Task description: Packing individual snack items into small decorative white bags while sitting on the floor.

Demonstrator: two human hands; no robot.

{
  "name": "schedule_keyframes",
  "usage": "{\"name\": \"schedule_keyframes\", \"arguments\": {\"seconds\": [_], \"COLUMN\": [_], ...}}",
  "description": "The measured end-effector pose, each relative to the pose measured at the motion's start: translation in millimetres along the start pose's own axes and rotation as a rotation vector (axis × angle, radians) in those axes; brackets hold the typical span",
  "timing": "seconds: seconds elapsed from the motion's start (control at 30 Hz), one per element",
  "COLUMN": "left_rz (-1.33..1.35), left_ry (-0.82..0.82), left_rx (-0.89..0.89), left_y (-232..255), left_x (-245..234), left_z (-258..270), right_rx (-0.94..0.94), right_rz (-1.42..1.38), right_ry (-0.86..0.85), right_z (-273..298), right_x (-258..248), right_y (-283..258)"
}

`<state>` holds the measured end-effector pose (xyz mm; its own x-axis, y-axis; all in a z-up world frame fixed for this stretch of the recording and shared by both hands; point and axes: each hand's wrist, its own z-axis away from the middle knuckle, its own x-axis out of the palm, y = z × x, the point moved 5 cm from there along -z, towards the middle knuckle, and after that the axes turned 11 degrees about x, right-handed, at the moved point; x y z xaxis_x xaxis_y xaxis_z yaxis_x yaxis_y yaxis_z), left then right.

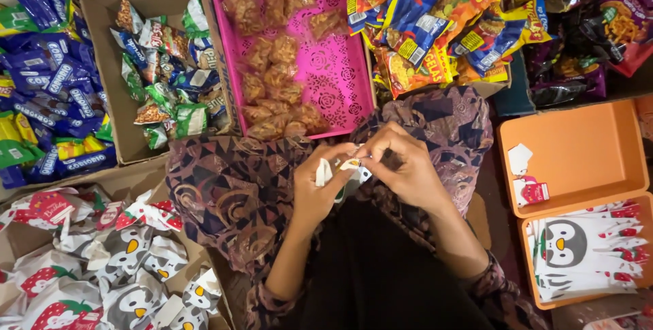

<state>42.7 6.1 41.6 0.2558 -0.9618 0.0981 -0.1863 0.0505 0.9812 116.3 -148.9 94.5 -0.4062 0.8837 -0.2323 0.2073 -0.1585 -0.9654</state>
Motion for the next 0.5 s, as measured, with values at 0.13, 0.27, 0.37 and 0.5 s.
{"name": "schedule_keyframes", "arguments": {"seconds": [0.13,0.27,0.37,0.5], "left_rz": [0.009,0.023,0.006,-0.101], "left_ry": [-0.024,-0.007,-0.086,-0.026], "left_rx": [0.024,0.096,0.147,0.14], "left_y": [-1.2,-1.1,3.2,13.4], "left_x": [2.1,0.9,4.6,-2.5], "left_z": [-2.1,0.4,-1.1,-8.8], "right_rx": [-0.013,0.086,0.27,0.395], "right_rz": [0.077,0.148,-0.052,-0.301], "right_ry": [0.017,0.067,0.116,0.146], "right_z": [-1.0,-3.3,-0.7,1.7], "right_x": [1.4,1.2,0.1,4.5], "right_y": [-6.0,1.0,39.8,51.4]}}
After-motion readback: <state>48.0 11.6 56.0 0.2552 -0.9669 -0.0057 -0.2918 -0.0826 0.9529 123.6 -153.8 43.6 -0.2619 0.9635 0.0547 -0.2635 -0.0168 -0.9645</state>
